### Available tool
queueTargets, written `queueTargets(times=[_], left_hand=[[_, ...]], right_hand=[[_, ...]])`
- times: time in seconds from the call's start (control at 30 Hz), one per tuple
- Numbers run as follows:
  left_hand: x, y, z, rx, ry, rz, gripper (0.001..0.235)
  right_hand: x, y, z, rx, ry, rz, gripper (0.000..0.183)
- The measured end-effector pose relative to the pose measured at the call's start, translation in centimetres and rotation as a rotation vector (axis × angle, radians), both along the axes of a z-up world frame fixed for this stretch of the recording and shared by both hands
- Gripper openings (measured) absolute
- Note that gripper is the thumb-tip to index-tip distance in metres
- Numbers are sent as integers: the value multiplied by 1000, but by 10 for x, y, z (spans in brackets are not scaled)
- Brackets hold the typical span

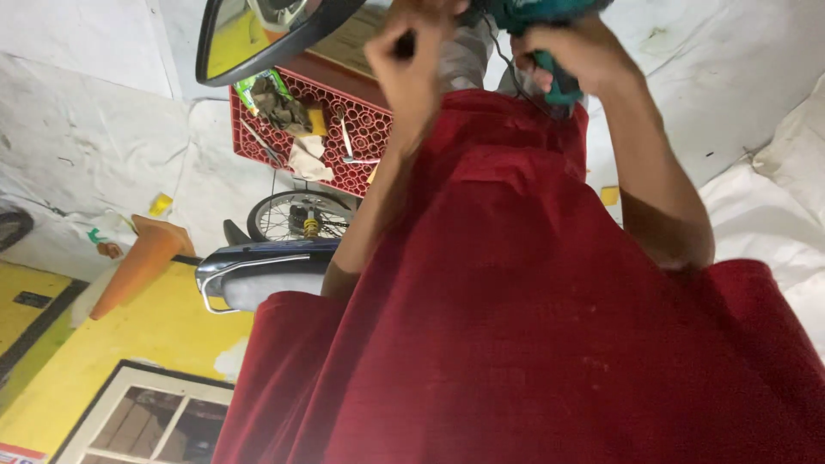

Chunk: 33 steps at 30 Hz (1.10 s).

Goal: The person uses a green electric polisher with a yellow pad to polish the front fairing and headlight area of a beige scooter. They move around the vehicle to access different sections, holding the tool with both hands to apply it to the surface.

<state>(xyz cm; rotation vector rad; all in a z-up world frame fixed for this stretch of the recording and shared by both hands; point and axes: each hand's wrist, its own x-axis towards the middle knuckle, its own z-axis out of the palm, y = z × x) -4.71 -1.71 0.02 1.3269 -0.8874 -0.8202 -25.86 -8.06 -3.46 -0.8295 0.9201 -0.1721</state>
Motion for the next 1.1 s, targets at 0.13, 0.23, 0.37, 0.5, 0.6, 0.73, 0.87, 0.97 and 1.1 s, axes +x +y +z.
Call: queueTargets(times=[0.13,0.23,0.37,0.5,0.6,0.73,0.87,0.97,1.1], left_hand=[[15,43,-15,69,306,168,39],[26,65,-15,71,520,233,42],[30,71,6,130,703,305,41],[34,68,3,40,794,278,44],[37,62,3,-30,840,280,44],[45,65,-9,-43,898,322,41],[52,75,-22,-85,1006,379,40],[59,82,-29,-238,1107,378,38],[61,91,-22,-171,1182,519,51]], right_hand=[[8,14,22,-257,295,188,23],[19,21,51,-340,317,249,26],[17,22,86,-419,305,295,28],[17,22,92,-556,247,360,17],[26,22,96,-585,260,385,17],[32,31,86,-753,298,365,17],[43,32,84,-903,273,399,19],[56,37,80,-812,305,466,21],[78,37,93,-878,312,503,20]])
